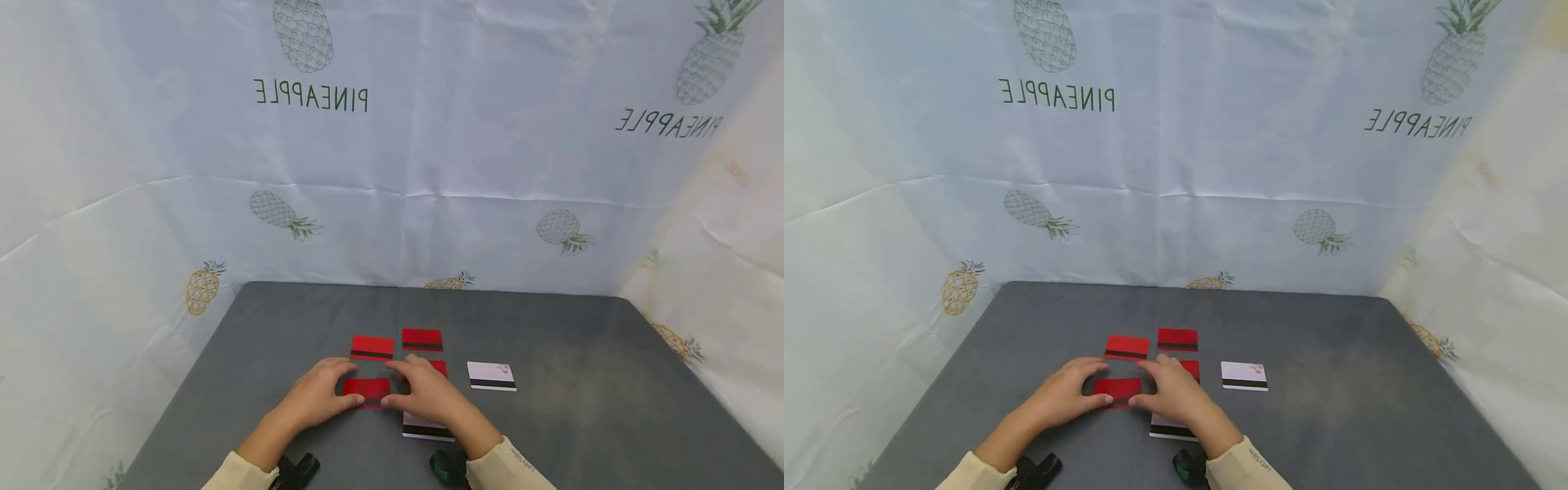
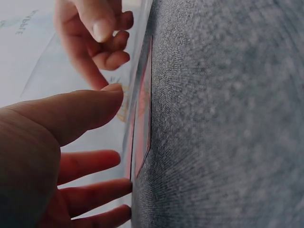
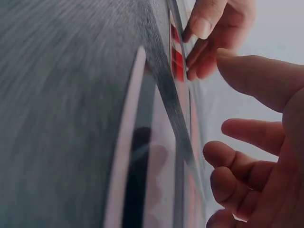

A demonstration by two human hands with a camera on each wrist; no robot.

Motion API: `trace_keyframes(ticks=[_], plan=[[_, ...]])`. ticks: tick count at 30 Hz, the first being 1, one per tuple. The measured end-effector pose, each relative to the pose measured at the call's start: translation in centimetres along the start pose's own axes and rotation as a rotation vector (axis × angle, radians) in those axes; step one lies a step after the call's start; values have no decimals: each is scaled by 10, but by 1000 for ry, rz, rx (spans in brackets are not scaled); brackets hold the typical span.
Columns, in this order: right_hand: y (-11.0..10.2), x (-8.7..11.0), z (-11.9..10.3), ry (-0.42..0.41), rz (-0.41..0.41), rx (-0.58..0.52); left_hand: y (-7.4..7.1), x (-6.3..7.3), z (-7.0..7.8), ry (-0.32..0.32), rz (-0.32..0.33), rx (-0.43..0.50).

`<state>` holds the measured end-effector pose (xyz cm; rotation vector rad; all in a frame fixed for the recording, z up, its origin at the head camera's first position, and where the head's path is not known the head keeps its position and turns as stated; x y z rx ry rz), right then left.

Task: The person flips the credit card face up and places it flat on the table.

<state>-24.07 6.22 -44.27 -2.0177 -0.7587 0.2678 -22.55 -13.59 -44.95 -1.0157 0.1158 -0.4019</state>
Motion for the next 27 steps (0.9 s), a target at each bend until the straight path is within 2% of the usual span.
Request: trace_keyframes(ticks=[6,14,21,27], plan=[[12,-12,5,43,-56,-54,3,-2,-6,33,-69,-7],[16,-15,12,44,-35,-79,1,0,-9,54,-129,24],[17,-16,14,59,-26,-86,0,0,-8,58,-96,17],[16,-15,9,30,26,-76,0,0,-9,71,-64,25]])
Point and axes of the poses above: each hand's wrist, its own x-axis away from the middle knuckle, its own y-axis out of the palm, z = x × y, the point moved 5 cm from there along -x, towards the middle knuckle, and after that the axes turned 9 degrees about -z, right-handed, at the moved point
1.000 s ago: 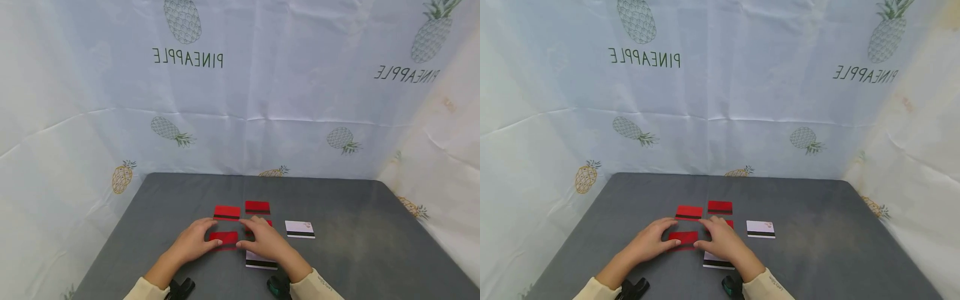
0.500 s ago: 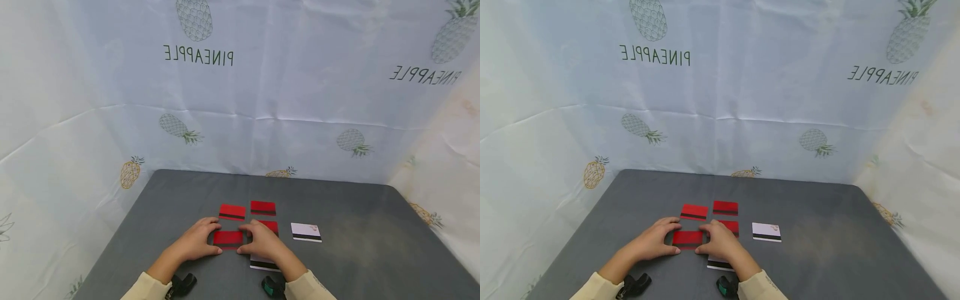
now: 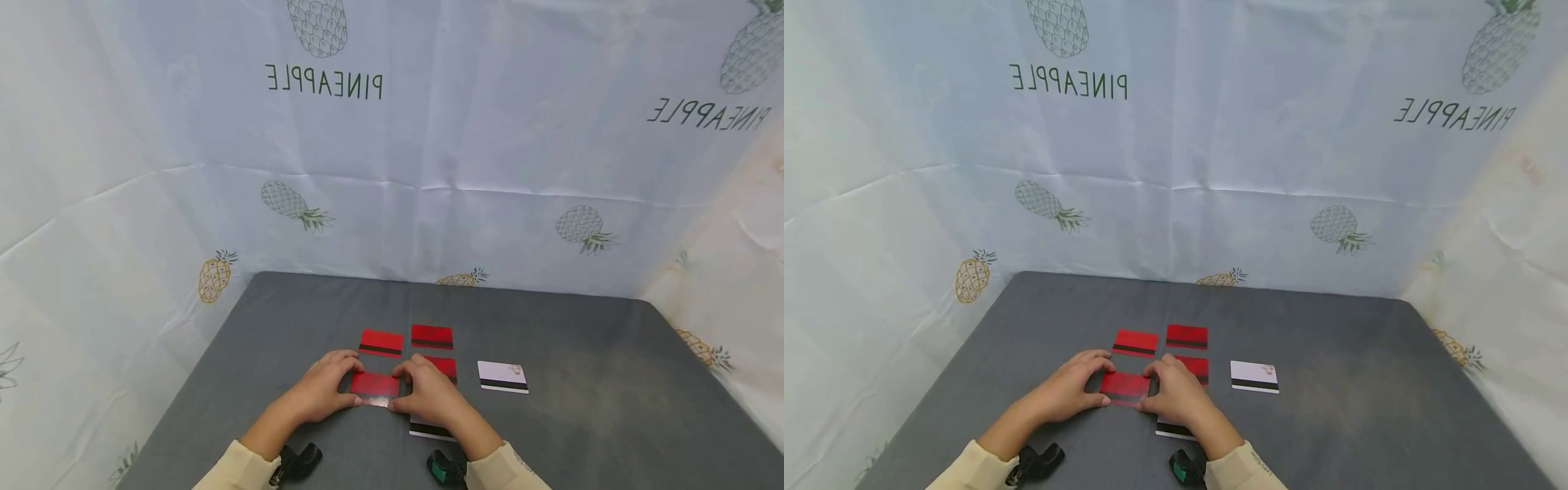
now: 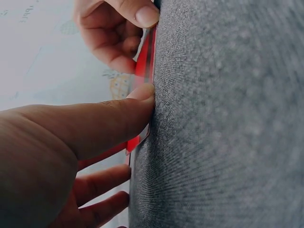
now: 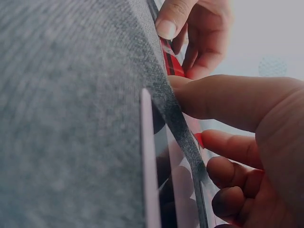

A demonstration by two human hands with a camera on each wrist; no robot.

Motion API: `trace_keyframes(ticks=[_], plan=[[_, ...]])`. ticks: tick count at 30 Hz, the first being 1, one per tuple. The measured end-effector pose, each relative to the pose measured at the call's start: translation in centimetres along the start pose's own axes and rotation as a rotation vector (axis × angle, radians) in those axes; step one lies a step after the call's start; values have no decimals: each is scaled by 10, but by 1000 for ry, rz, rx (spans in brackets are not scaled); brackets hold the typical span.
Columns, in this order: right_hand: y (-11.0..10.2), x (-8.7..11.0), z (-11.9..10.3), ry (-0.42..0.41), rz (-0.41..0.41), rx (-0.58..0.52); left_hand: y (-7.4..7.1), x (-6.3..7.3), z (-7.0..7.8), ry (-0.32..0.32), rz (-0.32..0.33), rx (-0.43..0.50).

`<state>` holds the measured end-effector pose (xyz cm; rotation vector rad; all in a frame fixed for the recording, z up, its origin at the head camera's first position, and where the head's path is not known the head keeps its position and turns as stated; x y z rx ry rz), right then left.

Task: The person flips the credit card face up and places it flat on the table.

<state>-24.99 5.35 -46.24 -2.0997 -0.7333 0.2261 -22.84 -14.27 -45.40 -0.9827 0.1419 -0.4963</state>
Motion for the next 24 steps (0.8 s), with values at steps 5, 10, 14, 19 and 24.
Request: trace_keyframes(ticks=[5,10,14,19,24], plan=[[1,2,-4,-36,30,42,-1,-1,0,17,25,1],[1,2,-8,-54,24,70,-1,-1,0,2,22,-2],[0,3,-9,-54,16,99,-2,-1,1,-11,-1,5],[1,4,-10,-68,24,123,-1,0,1,-11,-21,13],[0,5,-9,-65,40,116,-1,1,0,0,-23,2]])
Point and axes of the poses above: each hand's wrist, its own x-axis away from the middle knuckle, its own y-axis out of the palm, z = x × y, the point moved 5 cm from there along -x, towards the middle knuckle, and after that the axes turned 9 degrees about -z, right-handed, at the moved point
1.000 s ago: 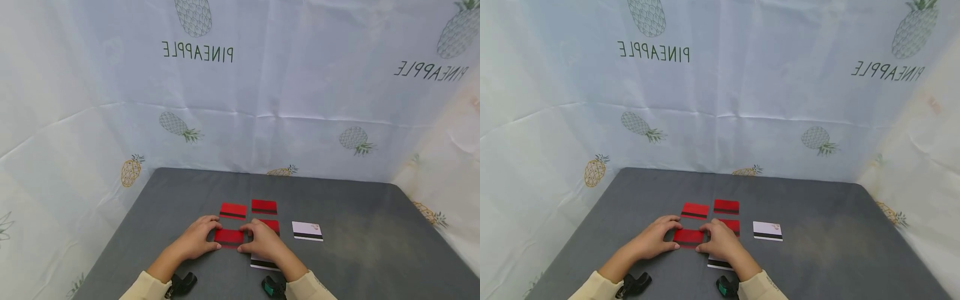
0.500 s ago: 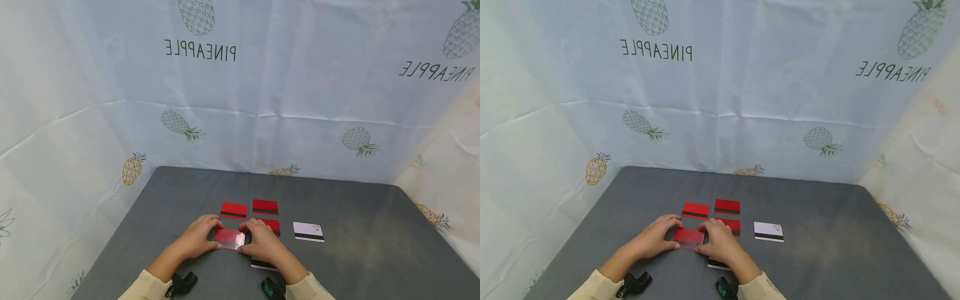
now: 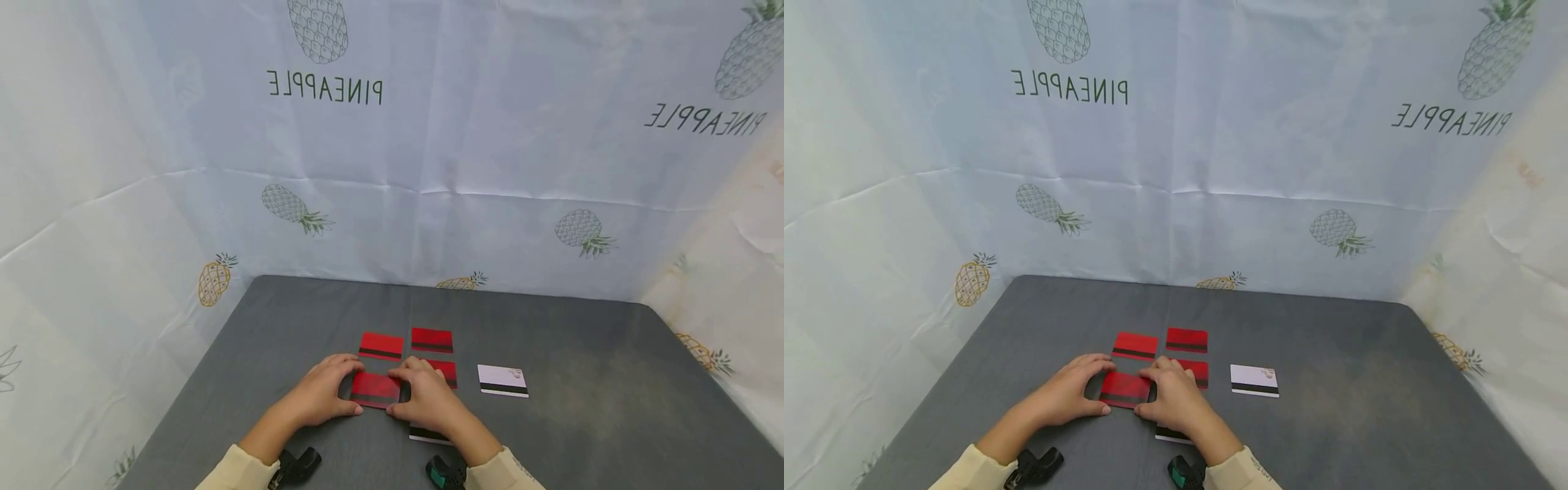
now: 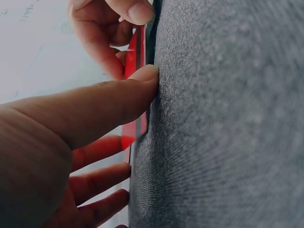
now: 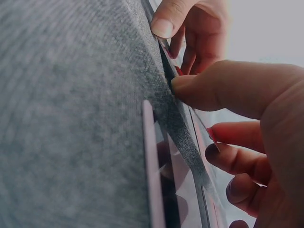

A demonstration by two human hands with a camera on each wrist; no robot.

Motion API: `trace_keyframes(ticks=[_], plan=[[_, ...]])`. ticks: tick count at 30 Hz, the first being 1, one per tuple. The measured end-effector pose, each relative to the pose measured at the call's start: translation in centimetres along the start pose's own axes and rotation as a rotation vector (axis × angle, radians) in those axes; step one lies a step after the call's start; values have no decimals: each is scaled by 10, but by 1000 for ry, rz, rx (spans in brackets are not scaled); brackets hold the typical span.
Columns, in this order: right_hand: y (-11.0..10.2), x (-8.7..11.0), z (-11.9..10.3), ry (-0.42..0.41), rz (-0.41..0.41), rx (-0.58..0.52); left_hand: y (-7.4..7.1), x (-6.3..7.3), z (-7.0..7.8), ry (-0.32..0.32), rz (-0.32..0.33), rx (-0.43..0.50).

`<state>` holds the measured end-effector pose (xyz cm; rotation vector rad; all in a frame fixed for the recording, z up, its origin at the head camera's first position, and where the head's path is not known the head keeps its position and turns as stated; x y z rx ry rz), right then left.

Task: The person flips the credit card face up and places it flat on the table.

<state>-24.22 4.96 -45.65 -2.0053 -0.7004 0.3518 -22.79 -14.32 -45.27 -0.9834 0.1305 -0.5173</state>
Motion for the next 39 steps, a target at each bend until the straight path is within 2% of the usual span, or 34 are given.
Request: trace_keyframes(ticks=[6,13,20,27,32,39], plan=[[-1,1,-2,-10,13,0,1,-1,-2,14,5,-16],[0,3,-5,-59,64,122,-2,2,4,68,85,-85],[1,4,-11,-121,109,169,-1,4,15,116,127,-120],[-1,5,-15,-146,137,163,-1,5,17,113,135,-121],[-2,6,-15,-149,163,148,-4,5,18,136,188,-154],[-5,8,-19,-174,202,139,-7,8,28,187,241,-163]])
Point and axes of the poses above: each hand's wrist, its own x-axis away from the middle knuckle, its own y-axis out of the palm, z = x × y, the point moved 5 cm from there along -x, towards the middle knuckle, and after that the axes turned 9 degrees about -z, right-handed, at the moved point
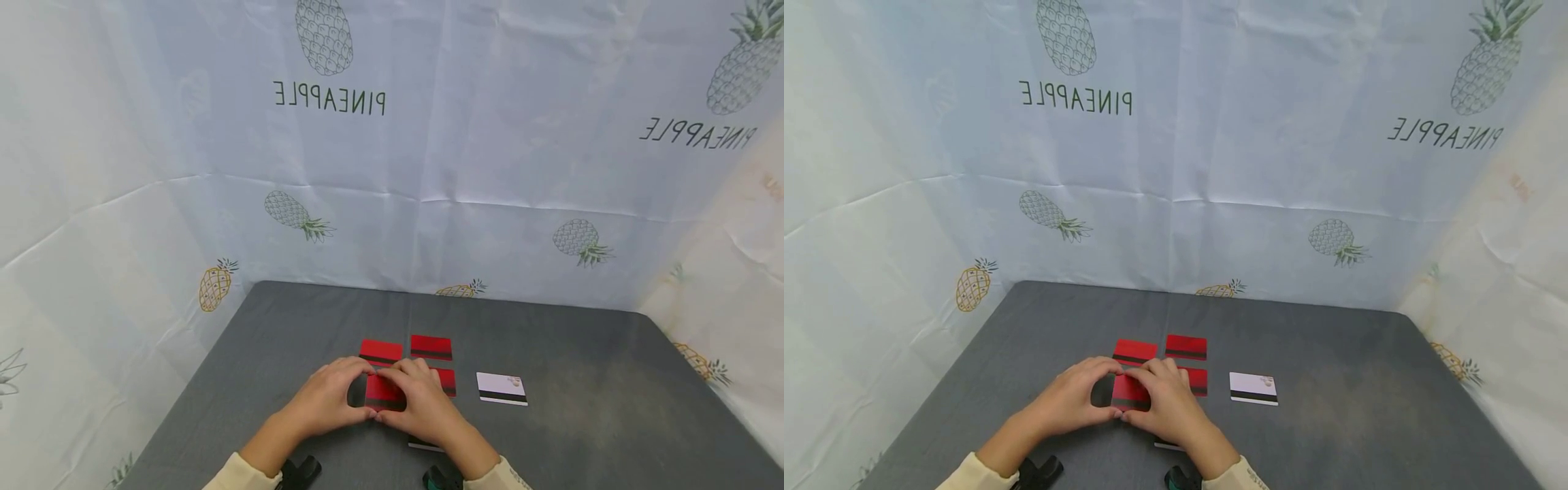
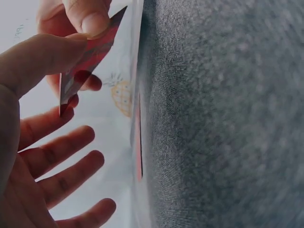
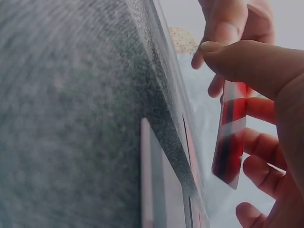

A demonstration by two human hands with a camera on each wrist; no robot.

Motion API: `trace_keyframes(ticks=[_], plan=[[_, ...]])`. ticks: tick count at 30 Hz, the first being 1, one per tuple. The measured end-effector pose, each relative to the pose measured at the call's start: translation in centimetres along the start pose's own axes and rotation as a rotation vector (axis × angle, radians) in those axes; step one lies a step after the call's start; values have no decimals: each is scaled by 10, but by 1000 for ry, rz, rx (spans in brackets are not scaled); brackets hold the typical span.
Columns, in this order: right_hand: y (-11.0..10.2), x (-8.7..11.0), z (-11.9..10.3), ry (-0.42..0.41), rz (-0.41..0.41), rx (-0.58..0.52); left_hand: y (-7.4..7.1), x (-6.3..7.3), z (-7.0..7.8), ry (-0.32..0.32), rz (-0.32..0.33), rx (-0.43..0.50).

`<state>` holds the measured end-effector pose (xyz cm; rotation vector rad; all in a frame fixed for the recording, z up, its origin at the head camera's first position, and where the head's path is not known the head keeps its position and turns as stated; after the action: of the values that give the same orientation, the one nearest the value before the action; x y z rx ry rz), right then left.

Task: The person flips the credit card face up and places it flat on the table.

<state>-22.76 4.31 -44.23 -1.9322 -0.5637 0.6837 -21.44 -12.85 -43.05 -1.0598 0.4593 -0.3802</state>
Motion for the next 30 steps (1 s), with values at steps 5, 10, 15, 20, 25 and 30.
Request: trace_keyframes(ticks=[5,10,15,20,25,30], plan=[[-2,0,-1,-14,28,-6,-1,-1,1,-19,-13,19],[-2,1,0,-18,33,-38,0,0,-2,-62,-53,53],[-4,3,0,-38,64,-85,3,0,-6,-96,-99,84],[-5,4,-1,-61,94,-149,5,0,-8,-91,-129,110],[-5,3,-2,-86,94,-246,7,-1,-9,-72,-151,112],[-1,1,1,-75,36,-391,8,-1,-7,-59,-164,120]])
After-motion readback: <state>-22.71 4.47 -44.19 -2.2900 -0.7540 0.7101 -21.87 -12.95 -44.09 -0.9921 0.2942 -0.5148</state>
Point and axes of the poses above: each hand's wrist, its own x-axis away from the middle knuckle, its own y-axis out of the palm, z = x × y, the point moved 5 cm from there along -x, towards the middle knuckle, and after that the axes turned 9 degrees about -z, right-handed, at the moved point
